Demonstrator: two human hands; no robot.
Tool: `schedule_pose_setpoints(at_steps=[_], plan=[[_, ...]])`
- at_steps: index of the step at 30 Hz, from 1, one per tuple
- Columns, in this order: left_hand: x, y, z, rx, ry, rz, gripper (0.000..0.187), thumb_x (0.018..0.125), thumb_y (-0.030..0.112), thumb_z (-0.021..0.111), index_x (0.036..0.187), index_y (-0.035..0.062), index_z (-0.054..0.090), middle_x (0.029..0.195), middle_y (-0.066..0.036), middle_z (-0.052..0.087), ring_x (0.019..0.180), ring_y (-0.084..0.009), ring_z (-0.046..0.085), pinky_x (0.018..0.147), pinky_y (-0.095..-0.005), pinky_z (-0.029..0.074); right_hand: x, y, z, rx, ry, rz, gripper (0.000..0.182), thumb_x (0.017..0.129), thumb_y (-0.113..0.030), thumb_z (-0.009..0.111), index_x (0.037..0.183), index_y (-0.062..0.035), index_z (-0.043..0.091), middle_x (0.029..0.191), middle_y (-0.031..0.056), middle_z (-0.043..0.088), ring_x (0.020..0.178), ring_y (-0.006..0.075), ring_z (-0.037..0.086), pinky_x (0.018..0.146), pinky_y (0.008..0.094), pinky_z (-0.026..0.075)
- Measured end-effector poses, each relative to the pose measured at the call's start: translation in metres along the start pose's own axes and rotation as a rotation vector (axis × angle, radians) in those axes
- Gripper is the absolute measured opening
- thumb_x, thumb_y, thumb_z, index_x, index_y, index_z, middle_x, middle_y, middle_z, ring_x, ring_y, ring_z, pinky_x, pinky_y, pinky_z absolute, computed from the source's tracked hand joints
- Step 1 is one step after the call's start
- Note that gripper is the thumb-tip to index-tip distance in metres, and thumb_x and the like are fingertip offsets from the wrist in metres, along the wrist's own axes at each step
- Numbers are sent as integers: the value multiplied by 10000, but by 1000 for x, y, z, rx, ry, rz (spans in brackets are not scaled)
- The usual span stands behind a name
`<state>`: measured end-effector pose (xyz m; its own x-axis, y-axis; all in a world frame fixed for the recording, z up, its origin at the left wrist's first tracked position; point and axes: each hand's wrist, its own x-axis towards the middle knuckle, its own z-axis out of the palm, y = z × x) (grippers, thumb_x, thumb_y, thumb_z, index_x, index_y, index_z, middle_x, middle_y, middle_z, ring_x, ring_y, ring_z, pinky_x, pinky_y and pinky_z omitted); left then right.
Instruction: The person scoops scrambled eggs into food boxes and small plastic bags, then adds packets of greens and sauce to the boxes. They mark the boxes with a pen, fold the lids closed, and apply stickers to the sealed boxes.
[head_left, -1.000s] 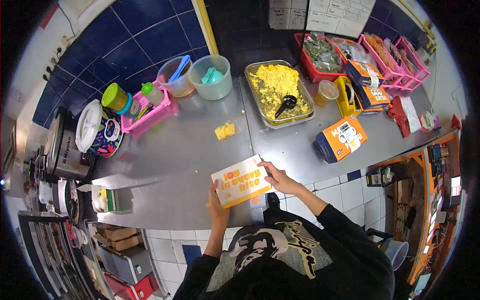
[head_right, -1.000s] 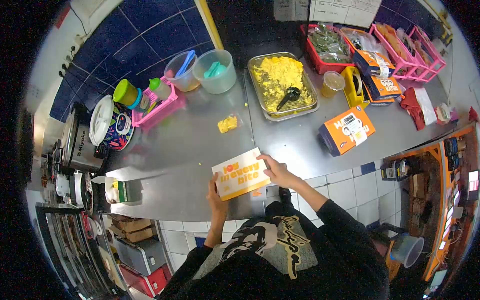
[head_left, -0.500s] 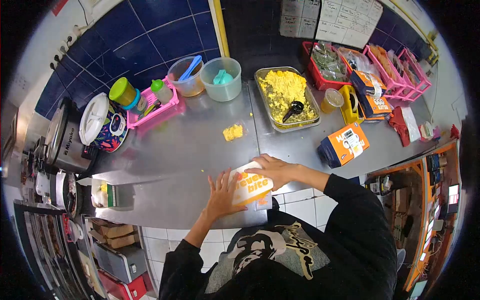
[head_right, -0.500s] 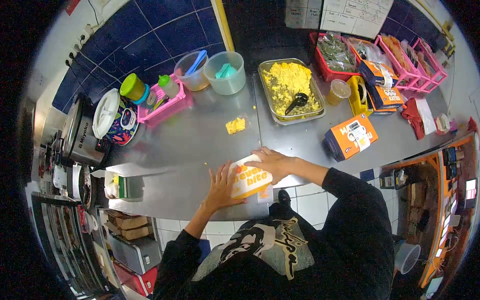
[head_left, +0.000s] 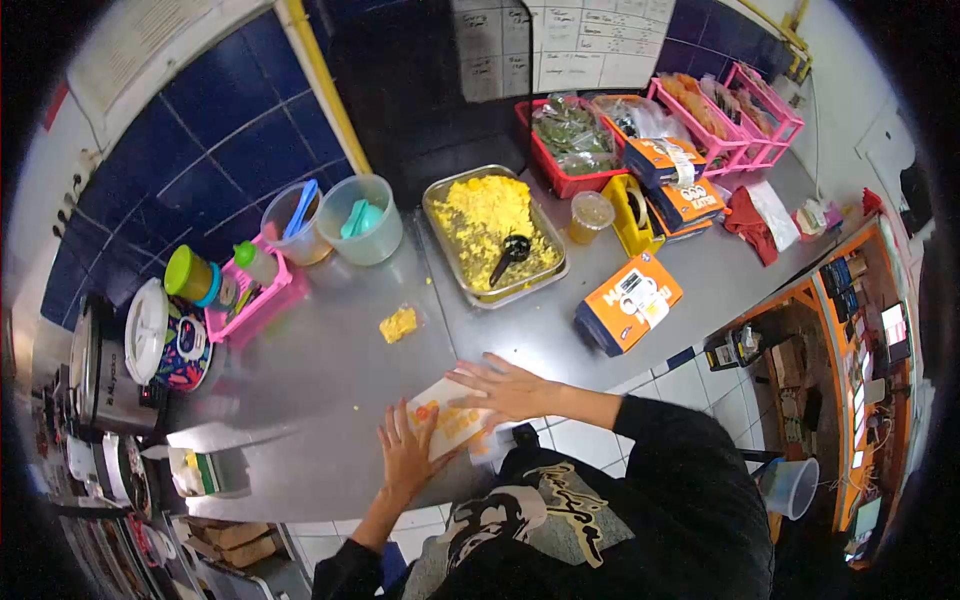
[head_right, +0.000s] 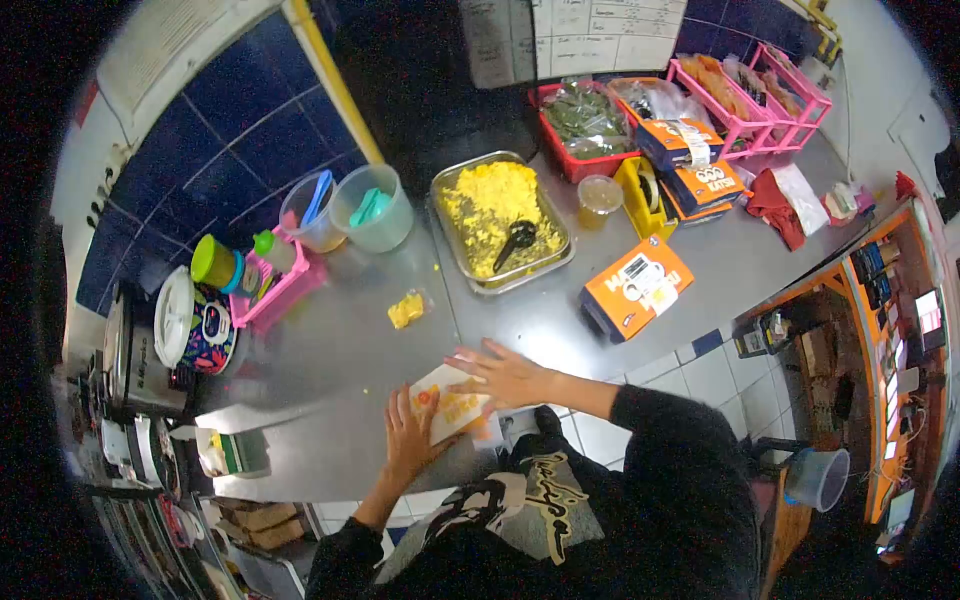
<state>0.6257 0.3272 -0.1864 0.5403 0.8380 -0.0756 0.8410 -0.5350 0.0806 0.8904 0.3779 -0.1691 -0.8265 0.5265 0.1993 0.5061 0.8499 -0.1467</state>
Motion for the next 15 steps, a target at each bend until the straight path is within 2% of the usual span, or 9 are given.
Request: schedule_pose_setpoints(at_steps=[2, 3, 4, 5, 6, 9, 11, 13, 15], plan=[[5, 12, 8, -102, 105, -75, 903, 668, 518, 683, 1387, 131, 298, 1358, -350, 167, 1225, -552, 195, 951, -659, 253, -27, 45, -48, -150, 125, 366, 627, 769, -431, 609, 1293, -134, 437, 1378, 162, 366, 1271, 302, 351, 884, 486, 405], [12, 24, 5, -104, 110, -72, 903, 668, 518, 683, 1387, 131, 298, 1358, -350, 167, 1225, -552, 195, 951, -659, 253, -48, 56, -107, -91, 417, 716, 423, 807, -268, 603, 1158, -49, 515, 1192, 163, 520, 1085, 306, 504, 794, 411, 441], [17, 36, 2, -119, 141, -136, 856, 679, 492, 682, 1377, 150, 324, 1360, -345, 172, 1218, -553, 204, 909, -628, 321, -101, 113, -73, 491, 1056, 986, 242, 824, -144, 560, 1026, -12, 557, 1015, 162, 572, 923, 295, 554, 771, 358, 445], [24, 45, 1, -130, 170, -200, 809, 691, 467, 682, 1366, 168, 351, 1363, -339, 177, 1211, -555, 213, 868, -596, 389, -118, 125, -134, -126, 1045, 1115, 229, 821, -111, 561, 1021, 0, 547, 943, 157, 564, 894, 281, 554, 781, 365, 441], [35, 55, 4, -121, 169, -195, 809, 691, 467, 682, 1366, 168, 351, 1363, -339, 177, 1211, -555, 213, 868, -596, 389, -158, 159, -143, -106, 957, 1292, 215, 851, -132, 550, 1010, 13, 551, 986, 180, 568, 936, 268, 556, 765, 371, 457], [68, 87, 12, -152, 333, -241, 748, 713, 419, 688, 1333, 123, 393, 1351, -341, 179, 1213, -560, 202, 878, -607, 377, -245, 247, -106, 288, 790, 1540, 311, 869, -307, 571, 988, -20, 579, 950, 119, 596, 888, 238, 555, 665, 360, 482], [95, 102, 5, -228, 342, -239, 719, 728, 443, 666, 1308, 91, 426, 1342, -344, 185, 1220, -561, 194, 877, -605, 375, -244, 254, -99, 974, 689, 1839, 328, 849, -334, 593, 984, -34, 592, 921, 76, 613, 859, 242, 577, 648, 410, 514], [108, 115, 0, -192, 296, -270, 709, 737, 457, 653, 1301, 89, 434, 1342, -346, 191, 1218, -563, 198, 884, -608, 362, -261, 270, -80, 1091, 591, 1766, 319, 848, -358, 590, 981, -68, 599, 959, 63, 597, 905, 254, 569, 698, 476, 528], [111, 120, 2, -156, 244, -305, 699, 745, 471, 639, 1295, 86, 443, 1342, -348, 196, 1217, -565, 202, 892, -611, 350, -284, 279, -57, 1313, 841, 1433, 303, 850, -359, 591, 977, -84, 603, 1082, 92, 552, 967, 239, 551, 722, 475, 527]])
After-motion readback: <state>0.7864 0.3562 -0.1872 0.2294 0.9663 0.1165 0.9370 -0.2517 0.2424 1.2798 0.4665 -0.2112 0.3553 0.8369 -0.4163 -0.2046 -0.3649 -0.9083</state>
